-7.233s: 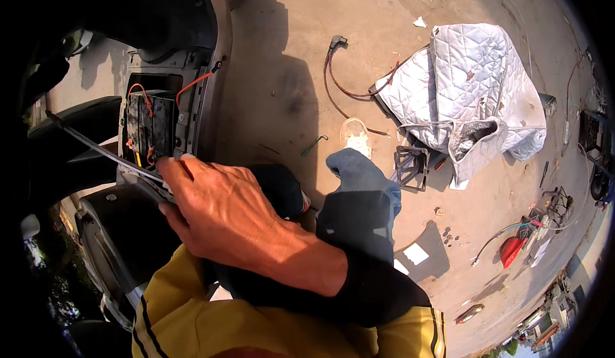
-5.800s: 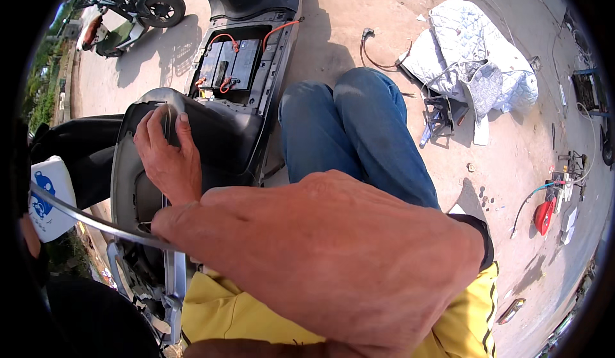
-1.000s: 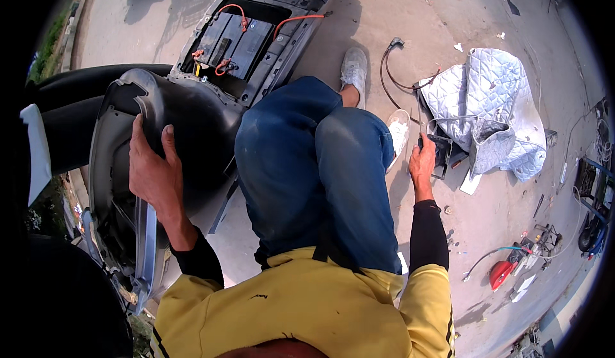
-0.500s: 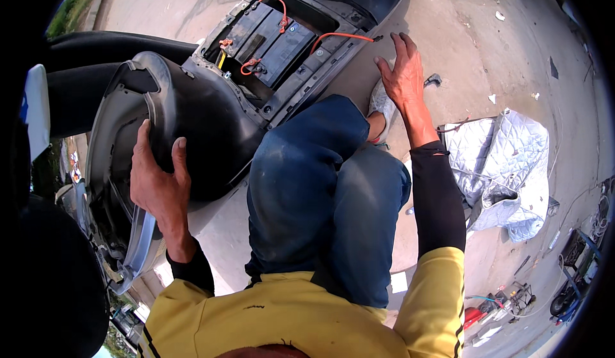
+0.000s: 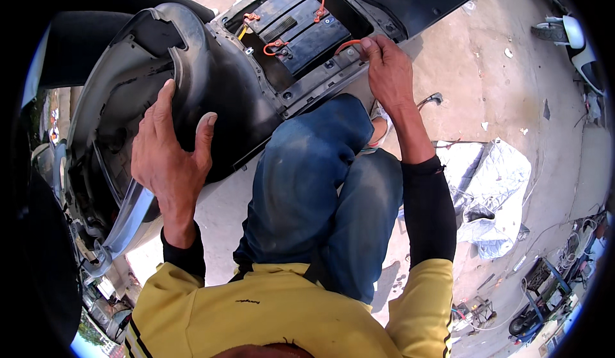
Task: The person works on a scooter's battery compartment, using a screwdriver to loosen and tighten terminal bolts. They connect and disconnect orange and black wires, then remove and reposition the battery within the compartment.
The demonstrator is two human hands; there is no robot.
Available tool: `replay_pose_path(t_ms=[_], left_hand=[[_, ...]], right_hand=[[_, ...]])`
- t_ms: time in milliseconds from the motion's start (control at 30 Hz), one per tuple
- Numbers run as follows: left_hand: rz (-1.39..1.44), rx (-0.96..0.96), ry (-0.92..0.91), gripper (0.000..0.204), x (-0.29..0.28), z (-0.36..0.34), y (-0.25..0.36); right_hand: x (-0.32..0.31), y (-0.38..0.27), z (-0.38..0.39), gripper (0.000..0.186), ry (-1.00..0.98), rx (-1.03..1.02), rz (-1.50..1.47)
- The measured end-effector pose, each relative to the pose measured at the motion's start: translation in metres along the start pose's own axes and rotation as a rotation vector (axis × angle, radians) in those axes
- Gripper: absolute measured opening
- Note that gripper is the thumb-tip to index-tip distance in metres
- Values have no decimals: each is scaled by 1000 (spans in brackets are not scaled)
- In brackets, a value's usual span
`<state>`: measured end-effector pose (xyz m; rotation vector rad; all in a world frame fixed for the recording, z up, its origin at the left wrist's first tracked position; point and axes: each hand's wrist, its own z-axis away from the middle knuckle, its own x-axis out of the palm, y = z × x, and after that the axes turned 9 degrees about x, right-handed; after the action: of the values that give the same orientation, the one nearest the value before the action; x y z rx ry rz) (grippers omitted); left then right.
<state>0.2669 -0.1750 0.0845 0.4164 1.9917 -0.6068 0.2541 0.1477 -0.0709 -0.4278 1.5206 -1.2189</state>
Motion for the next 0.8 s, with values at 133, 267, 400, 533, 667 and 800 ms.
replay_pose_path(t_ms=[133,267,400,533,667,800], left_hand=[[24,16,23,71,3,-1,-4],[28,7,19,69,6,2,-6],[64,17,31,65,7,1,-8],[109,-8,-60,72,2,2,-8],[152,16,-97,73,0,0,-12],[176,4,-167,77,-5,-2,-11]], right_hand=[[-4,21,-17,36,19,219,-275],[2,-2,-18,31,-105,490,-658],[0,7,-35,30,9,633,-882],[-11,33,-45,31,120,682,-919],[-10,30,-42,35,207,573,-641],[-14,26,-63,34,103,484,-543]])
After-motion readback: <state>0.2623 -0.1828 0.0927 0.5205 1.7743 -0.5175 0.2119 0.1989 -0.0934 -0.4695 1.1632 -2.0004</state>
